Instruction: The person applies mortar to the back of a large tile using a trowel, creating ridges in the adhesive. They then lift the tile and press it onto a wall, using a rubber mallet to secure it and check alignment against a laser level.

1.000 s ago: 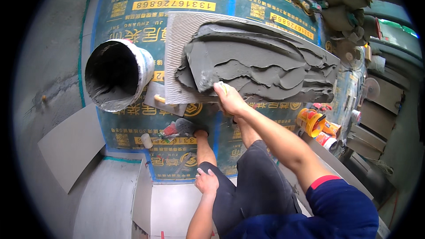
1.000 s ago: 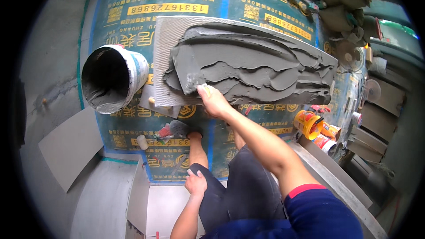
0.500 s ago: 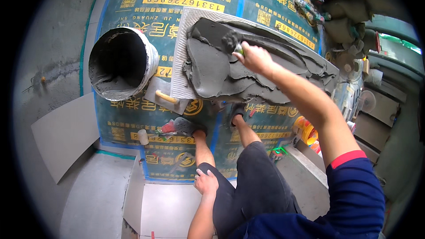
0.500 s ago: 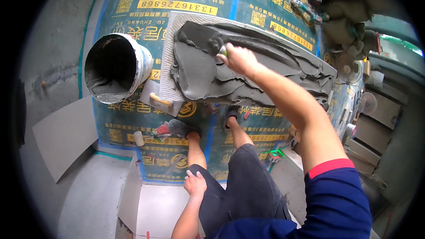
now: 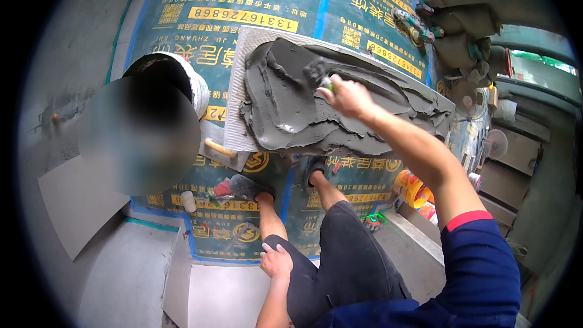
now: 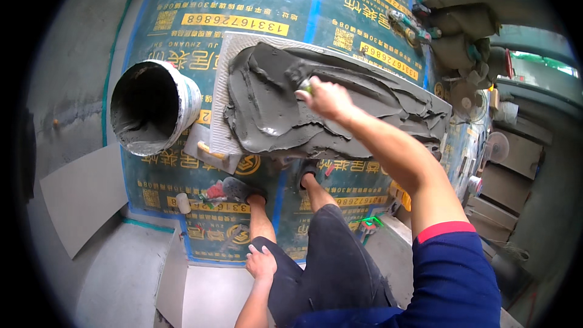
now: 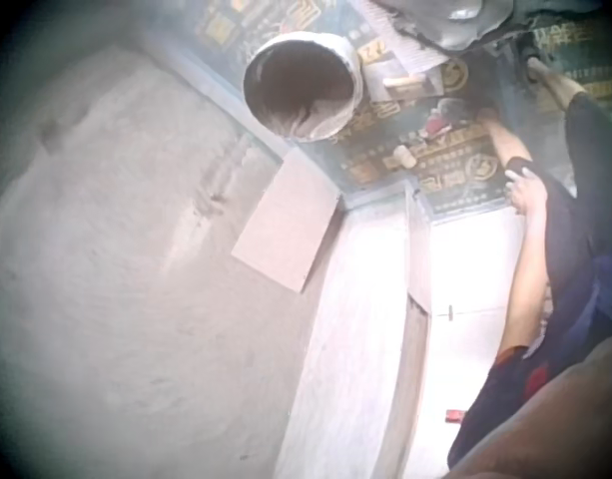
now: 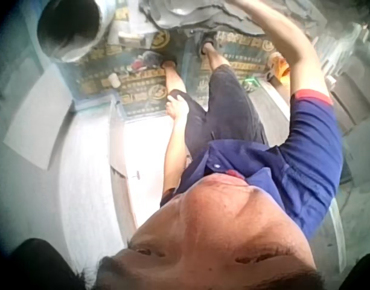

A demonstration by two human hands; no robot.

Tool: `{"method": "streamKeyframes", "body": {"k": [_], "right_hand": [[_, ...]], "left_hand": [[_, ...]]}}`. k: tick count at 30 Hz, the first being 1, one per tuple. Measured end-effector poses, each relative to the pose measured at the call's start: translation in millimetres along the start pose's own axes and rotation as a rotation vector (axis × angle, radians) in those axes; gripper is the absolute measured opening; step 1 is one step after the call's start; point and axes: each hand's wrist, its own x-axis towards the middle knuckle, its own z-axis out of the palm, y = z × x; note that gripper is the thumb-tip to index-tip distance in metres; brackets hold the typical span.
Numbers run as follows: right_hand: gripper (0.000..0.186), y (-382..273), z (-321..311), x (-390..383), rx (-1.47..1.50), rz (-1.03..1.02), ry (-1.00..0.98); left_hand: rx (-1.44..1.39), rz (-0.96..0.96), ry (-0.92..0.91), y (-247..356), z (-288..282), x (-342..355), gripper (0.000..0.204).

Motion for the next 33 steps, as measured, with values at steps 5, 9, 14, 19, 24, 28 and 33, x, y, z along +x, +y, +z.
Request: {"method": "streamKeyframes", "body": {"k": [5, 9, 14, 19, 24, 28, 33], "right_hand": [[0.058, -44.0, 11.1, -19.0, 0.532, 0.086, -0.035], [0.048, -44.5, -9.9, 38.3, 0.316, 0.07, 0.059], [0.047, 6.4, -7.0, 50.6, 0.253, 0.194, 0.085], [0.053, 101.5, -4.5, 34.2, 0.222, 0.439, 0.149], [0.052, 160.2, -12.0, 5.0, 0.049, 0.529, 0.206], [0.049, 116.8, -20.5, -38.3, 0.257, 0.369, 0.156], [0.045, -6.1, -34.5, -23.5, 0.621, 0.098, -0.067]], "left_hand": [[0.043, 0.008, 0.01, 12.7, 2.0, -3.3, 0.054], [0.076, -0.012, -0.069, 27.4, -6.2, -7.9, 0.057], [0.118, -0.016, -0.039, 28.8, 1.8, -7.1, 0.058], [0.12, -0.037, -0.072, 38.0, 0.2, -7.7, 0.059], [0.077, -0.043, -0.057, 35.5, -0.3, -6.5, 0.058], [0.043, -0.059, -0.073, 33.2, -2.6, -5.2, 0.057], [0.044, -0.039, -0.068, 26.6, -1.3, -1.1, 0.057]]}}
